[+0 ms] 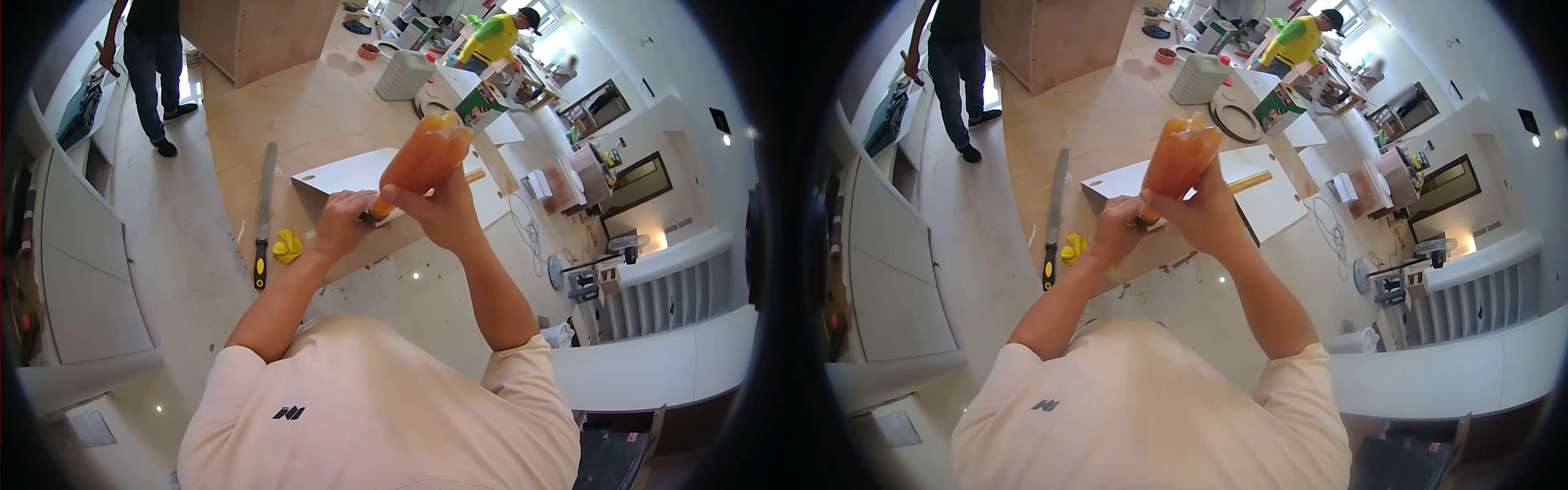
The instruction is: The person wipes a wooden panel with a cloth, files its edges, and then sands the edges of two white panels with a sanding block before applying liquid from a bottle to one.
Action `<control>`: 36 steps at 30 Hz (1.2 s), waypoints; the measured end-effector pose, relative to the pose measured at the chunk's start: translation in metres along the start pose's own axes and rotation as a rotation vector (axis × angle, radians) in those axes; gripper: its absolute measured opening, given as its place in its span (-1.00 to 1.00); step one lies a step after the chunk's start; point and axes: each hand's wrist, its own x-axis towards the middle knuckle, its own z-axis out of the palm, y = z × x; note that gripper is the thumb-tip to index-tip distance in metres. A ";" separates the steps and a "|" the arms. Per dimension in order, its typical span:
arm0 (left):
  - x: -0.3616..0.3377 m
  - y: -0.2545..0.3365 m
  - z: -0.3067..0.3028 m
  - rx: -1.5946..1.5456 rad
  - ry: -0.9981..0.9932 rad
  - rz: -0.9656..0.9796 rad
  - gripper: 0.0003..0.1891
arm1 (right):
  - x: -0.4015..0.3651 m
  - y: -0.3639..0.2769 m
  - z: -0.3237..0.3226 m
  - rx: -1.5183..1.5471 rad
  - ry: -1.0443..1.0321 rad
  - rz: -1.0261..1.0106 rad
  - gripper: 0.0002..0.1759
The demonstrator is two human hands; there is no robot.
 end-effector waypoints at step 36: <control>0.005 -0.004 0.001 0.026 0.035 0.050 -0.52 | -0.016 0.001 -0.010 0.176 0.035 0.024 -0.55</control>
